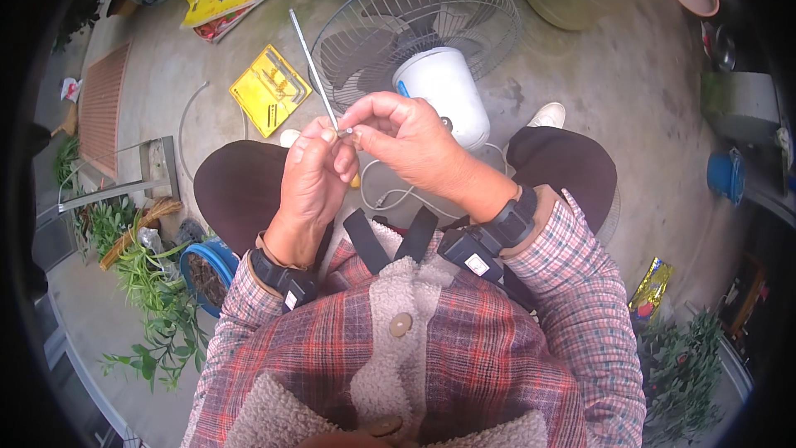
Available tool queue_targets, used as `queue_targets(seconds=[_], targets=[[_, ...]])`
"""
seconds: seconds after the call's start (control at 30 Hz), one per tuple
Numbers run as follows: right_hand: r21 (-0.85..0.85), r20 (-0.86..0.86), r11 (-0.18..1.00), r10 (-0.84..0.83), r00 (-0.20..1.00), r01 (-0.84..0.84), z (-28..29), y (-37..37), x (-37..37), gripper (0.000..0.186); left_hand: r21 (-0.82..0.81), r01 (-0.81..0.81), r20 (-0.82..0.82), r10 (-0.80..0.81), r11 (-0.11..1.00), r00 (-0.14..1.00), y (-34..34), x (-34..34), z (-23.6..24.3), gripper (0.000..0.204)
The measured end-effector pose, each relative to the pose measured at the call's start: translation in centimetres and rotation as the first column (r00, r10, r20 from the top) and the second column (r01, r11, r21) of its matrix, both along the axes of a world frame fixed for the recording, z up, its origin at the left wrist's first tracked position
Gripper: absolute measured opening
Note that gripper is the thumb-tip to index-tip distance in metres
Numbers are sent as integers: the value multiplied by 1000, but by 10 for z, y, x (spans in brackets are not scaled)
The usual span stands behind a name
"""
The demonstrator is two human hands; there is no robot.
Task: The person sits on the floor and uses an Allen key to adjust a screw on the base of a standing fan. They select a tool from a yellow case, apply it to the fan, and continue working on the same area.
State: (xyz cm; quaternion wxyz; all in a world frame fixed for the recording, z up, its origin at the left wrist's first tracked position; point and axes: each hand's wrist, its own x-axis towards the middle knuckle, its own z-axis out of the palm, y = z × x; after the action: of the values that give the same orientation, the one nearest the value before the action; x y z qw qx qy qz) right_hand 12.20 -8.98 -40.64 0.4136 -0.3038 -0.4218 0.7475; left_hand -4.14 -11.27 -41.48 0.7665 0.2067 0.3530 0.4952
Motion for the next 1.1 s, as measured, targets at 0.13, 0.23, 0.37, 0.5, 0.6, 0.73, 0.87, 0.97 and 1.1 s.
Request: queue_targets(seconds=[0.13,0.23,0.37,0.5,0.6,0.73,0.87,0.97,1.1], targets=[[34,-22,999,35,999,-34,0,4,-15,13,12,-16,-14,16,1000,1000,-2,-15,-7,10],[90,43,993,70,997,-74,1,4,-25,12,27,-34,-40,35,999,999,-3,-23,-5,11],[49,-18,998,30,999,-30,7,-1,-30,16,6,-80,-1,80,997,997,-6,-19,12,16],[180,183,984,-20,983,-14,18,-7,-46,27,116,-174,-101,186,978,977,-10,-79,46,15],[175,215,980,-135,967,98,26,4,-56,28,373,-298,-300,418,879,858,2,-197,60,20],[261,264,888,-444,856,380,26,28,-50,28,334,-454,-532,562,826,633,30,-343,-2,17],[306,332,789,-612,717,532,10,53,-19,31,153,-418,-687,400,895,606,67,-393,-162,16],[299,477,782,-619,623,548,-18,82,2,33,-37,-436,-804,232,899,547,115,-413,-276,18],[245,659,671,-645,387,700,-52,109,22,31,101,-232,-993,112,967,37,181,-411,-361,24]])
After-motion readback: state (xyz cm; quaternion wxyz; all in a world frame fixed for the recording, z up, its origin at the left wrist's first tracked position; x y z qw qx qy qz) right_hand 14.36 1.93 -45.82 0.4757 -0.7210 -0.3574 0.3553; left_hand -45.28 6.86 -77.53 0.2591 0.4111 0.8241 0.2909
